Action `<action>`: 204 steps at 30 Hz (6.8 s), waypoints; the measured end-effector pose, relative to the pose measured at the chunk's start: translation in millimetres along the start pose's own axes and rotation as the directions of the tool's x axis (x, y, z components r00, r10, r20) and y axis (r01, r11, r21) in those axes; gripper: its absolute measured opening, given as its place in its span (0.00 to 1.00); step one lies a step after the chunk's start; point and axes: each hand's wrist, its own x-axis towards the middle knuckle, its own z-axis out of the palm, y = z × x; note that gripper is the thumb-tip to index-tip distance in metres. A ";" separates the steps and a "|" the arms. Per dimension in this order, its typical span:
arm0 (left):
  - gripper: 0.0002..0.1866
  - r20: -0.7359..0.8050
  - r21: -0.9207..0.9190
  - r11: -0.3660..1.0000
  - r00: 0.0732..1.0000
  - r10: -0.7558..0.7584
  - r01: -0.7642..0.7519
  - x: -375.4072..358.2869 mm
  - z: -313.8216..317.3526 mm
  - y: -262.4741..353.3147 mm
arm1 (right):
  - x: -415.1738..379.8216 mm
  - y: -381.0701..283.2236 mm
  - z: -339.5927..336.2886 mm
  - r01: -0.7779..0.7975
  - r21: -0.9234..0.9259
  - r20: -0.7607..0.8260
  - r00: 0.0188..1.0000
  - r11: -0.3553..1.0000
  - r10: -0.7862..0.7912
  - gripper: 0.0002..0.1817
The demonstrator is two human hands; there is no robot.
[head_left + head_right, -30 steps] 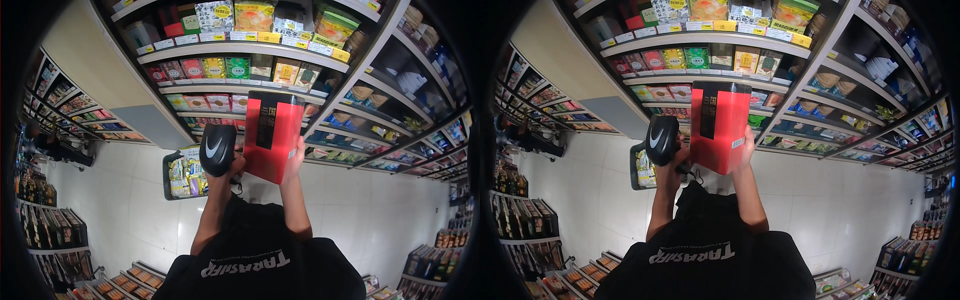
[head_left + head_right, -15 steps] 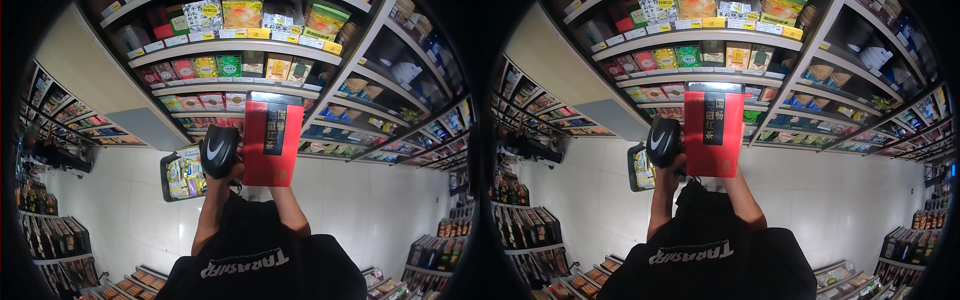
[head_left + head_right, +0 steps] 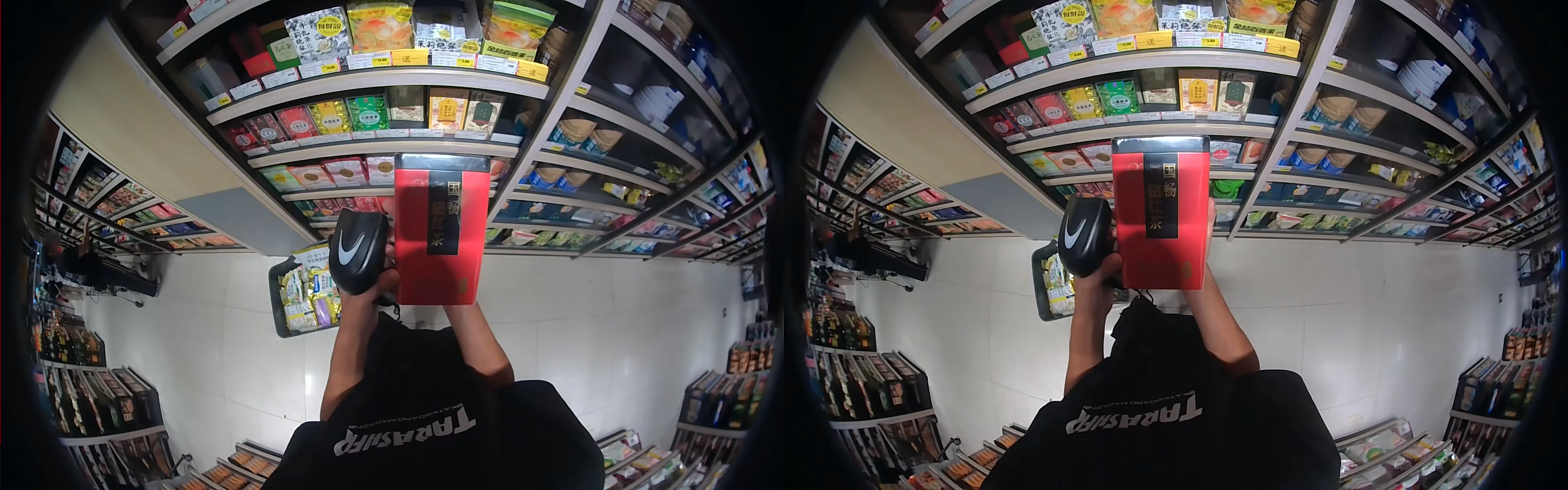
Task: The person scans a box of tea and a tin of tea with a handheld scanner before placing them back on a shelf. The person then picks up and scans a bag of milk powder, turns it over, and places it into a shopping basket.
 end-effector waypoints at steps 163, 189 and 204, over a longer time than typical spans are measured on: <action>0.11 -0.500 -0.355 0.935 0.846 -0.184 -0.006 105.5 -307.8 60.5 | 557.6 120.7 116.1 0.524 -0.843 0.535 0.840 -0.125 -0.091 0.27; 0.09 -0.550 -0.168 0.913 0.734 -0.399 0.370 74.0 -311.4 -22.0 | 281.4 213.8 -120.3 0.328 -0.799 0.086 0.891 -0.503 0.446 0.32; 0.08 -0.669 -0.085 0.828 0.584 -0.460 0.555 70.4 -319.6 -65.7 | 143.6 277.6 -250.1 0.695 -0.551 0.048 0.579 -0.462 0.814 0.14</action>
